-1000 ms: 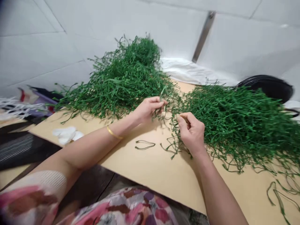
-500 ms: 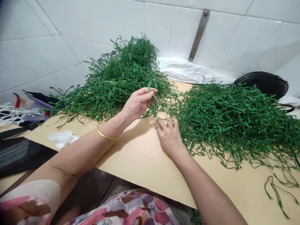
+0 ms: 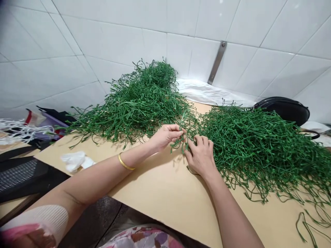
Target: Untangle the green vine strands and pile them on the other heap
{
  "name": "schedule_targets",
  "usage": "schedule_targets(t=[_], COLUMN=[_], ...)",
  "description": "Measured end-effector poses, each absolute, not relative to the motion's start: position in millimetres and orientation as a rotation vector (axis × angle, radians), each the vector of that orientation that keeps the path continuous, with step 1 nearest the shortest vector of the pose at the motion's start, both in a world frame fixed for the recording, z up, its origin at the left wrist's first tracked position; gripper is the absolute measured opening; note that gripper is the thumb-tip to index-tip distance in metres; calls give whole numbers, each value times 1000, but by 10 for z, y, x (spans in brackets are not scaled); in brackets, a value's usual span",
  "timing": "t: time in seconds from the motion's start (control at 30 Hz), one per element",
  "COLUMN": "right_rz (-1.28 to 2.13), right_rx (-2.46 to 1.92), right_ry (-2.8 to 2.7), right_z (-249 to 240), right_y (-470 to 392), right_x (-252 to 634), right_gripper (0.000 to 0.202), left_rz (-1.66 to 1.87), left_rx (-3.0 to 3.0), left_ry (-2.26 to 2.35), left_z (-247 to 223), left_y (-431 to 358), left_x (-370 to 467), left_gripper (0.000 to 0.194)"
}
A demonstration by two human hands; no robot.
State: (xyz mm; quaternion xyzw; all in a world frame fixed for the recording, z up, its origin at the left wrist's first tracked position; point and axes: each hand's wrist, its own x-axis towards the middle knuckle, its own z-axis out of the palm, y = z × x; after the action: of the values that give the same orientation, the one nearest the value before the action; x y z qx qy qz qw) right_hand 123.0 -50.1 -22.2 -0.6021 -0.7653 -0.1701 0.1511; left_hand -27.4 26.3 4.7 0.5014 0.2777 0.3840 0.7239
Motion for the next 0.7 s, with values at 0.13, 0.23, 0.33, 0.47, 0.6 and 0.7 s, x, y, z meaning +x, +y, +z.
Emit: schedule_targets(t=[0.13,0.23,0.33,0.47,0.6,0.7], right_rz=[-477,-464,-451,-417,-420,-485], right_rx=[-1684,-1646,-1605,-1579,-1587,-1673], right_ry=[-2209,-2172,-2091,-1979,-1929,-1984], right_z=[-185,-165,-153,-138,-141,-163], right_y=[-519,-530,-534,-533,-525,-514], right_x=[1259,1268,1279,1308,1345,1371], right_gripper=[29,26,20,20,21,21], left_rz=[835,811,815,817,787,752], left_rx=[1077,1063,1041,1008,982,955], left_ry=[560,550,559,554,548,556], left_z=[49,61,83,101,89,70], left_y=[259,245,218,178,156,146], left_x=[-276,-278,-271,-256,-246,-238], left_gripper=[17,18,18,16,13,10])
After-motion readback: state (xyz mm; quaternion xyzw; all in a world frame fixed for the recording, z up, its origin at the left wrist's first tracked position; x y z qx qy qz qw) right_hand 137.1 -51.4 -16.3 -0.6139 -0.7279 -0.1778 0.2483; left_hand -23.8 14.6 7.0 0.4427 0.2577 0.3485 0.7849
